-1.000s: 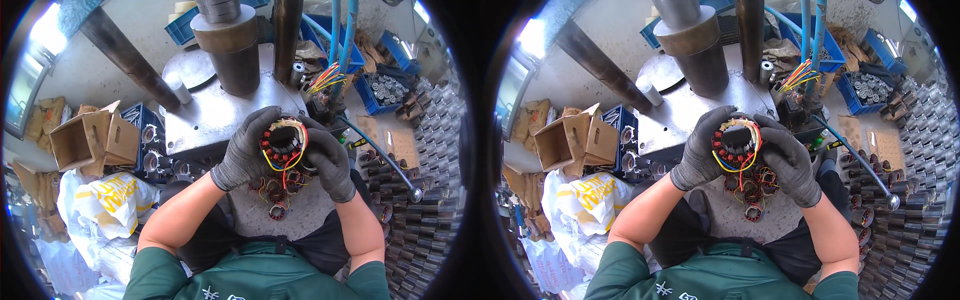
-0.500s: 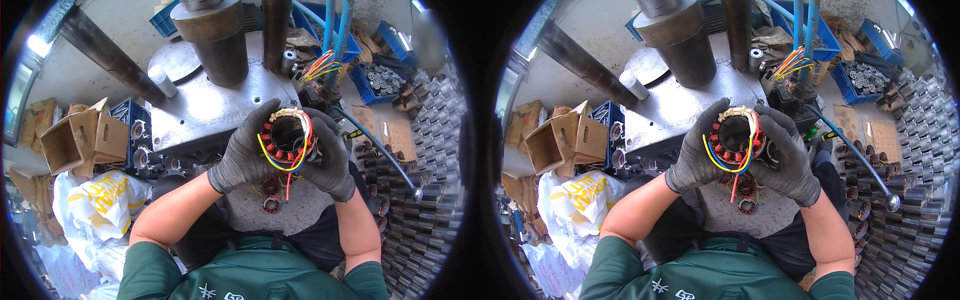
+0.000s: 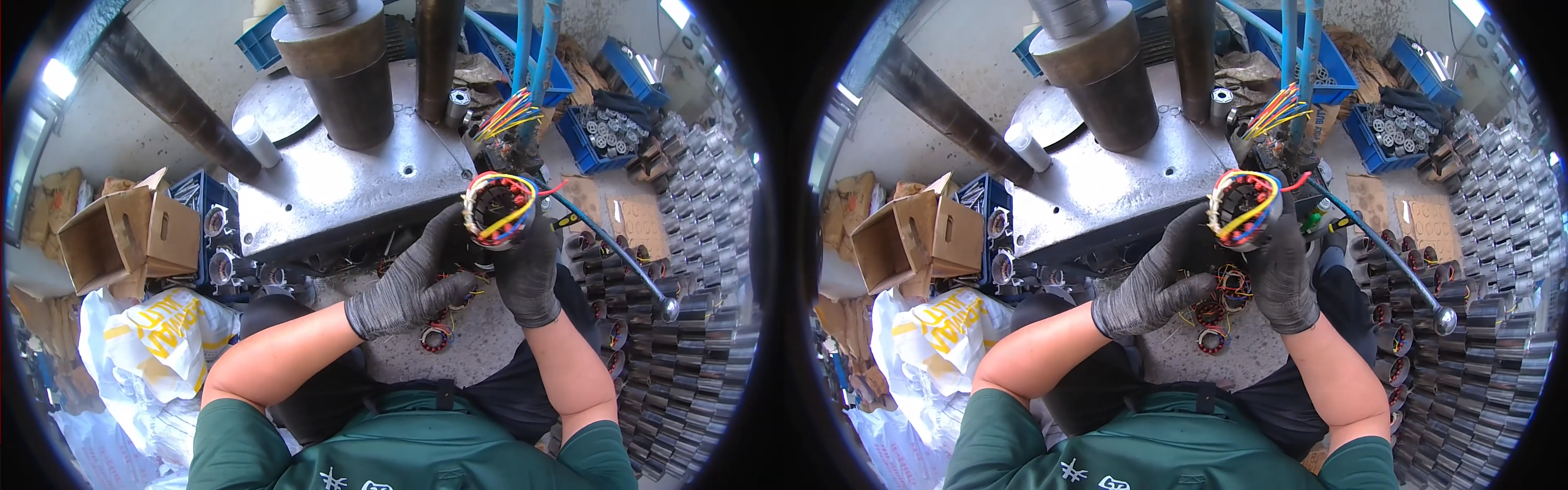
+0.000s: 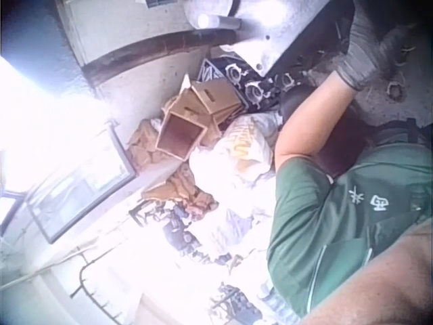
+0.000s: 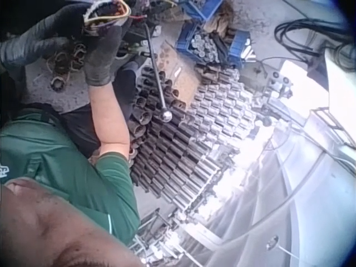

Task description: The person is assembling electric motor stators by winding coils, inserting them into housings, and using a hydraulic press to secure parts.

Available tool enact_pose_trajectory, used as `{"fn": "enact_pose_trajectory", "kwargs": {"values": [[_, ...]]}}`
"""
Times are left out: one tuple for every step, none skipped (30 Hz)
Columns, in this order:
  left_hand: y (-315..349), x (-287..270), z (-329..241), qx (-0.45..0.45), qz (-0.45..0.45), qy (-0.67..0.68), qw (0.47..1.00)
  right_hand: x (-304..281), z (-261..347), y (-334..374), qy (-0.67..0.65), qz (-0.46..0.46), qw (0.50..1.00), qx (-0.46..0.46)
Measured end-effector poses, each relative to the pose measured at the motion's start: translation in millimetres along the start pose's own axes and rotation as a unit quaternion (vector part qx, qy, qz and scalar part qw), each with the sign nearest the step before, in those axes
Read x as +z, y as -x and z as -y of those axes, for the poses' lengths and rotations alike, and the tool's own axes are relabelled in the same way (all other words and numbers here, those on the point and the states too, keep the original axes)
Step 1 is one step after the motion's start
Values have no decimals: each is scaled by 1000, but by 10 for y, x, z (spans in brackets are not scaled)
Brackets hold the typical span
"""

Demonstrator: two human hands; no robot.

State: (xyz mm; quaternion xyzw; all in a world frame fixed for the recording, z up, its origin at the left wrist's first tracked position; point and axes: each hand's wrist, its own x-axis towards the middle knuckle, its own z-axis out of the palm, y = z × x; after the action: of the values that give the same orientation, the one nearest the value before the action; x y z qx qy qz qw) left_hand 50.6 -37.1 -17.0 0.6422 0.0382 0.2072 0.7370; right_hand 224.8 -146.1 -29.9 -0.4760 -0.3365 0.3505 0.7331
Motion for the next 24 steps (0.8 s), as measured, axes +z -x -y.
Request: {"fn": "enact_pose_trajectory", "kwargs": {"values": [[20, -36, -36, -49, 18, 1, 999, 4, 36, -2, -31, 34, 999, 9], [37, -78, -77, -97, 35, 1, 995, 35, 78, -10, -62, 69, 996, 19], [6, -131, -121, -24, 38, -191, 980, 44, 108, -7, 58, 41, 997, 27], [13, -141, -83, -24, 35, -191, 981, 64, 99, -5, 58, 44, 997, 28], [-2, -130, -35, -29, -42, -162, 985, 83, 94, -1, 203, 74, 976, -25], [-17, -113, -5, -33, -120, -132, 983, 106, 83, 7, 343, 103, 930, -79], [-39, -106, 14, -11, -170, -163, 972, 161, 6, 46, 245, 48, 967, -53], [-74, -110, -13, -11, -174, -164, 971, 212, -9, 65, 244, 52, 967, -52], [-110, -123, -40, 35, -187, -220, 957, 255, -21, 79, 245, 44, 967, -54], [-129, -150, -60, 81, -199, -275, 937, 286, -28, 92, 247, 36, 967, -56], [-126, -184, -65, 78, -173, -329, 925, 272, 6, 110, 26, 35, 997, 60], [-127, -202, -35, 78, -175, -328, 925, 233, -21, 130, 27, 37, 997, 62], [-131, -215, 19, 90, -177, -321, 926, 184, -76, 150, 14, 37, 997, 63], [-134, -225, 35, 102, -179, -315, 927, 190, -89, 153, 0, 38, 997, 65], [-120, -258, 34, 100, -180, -315, 927, 205, -65, 157, -1, 39, 997, 66], [-96, -305, 17, 124, -150, -308, 931, 235, -7, 155, -15, 82, 995, 51], [-89, -330, 8, 148, -118, -299, 935, 254, 37, 151, -27, 123, 991, 34], [-93, -331, 5, 148, -118, -298, 936, 214, 6, 146, -26, 122, 992, 35], [-95, -328, -2, 163, -89, -321, 929, 141, -57, 139, -70, 81, 988, 112], [-100, -328, -11, 177, -59, -344, 920, 97, -102, 134, -114, 39, 975, 188], [-98, -338, -40, 174, -34, -334, 926, 85, -119, 131, -154, 45, 970, 181], [-104, -339, -64, 174, -33, -333, 926, 78, -124, 131, -153, 43, 970, 181], [-102, -342, -86, 176, -21, -355, 918, 77, -133, 134, -183, 43, 963, 195], [-103, -345, -98, 178, -8, -376, 910, 77, -137, 136, -213, 43, 954, 208]]}}
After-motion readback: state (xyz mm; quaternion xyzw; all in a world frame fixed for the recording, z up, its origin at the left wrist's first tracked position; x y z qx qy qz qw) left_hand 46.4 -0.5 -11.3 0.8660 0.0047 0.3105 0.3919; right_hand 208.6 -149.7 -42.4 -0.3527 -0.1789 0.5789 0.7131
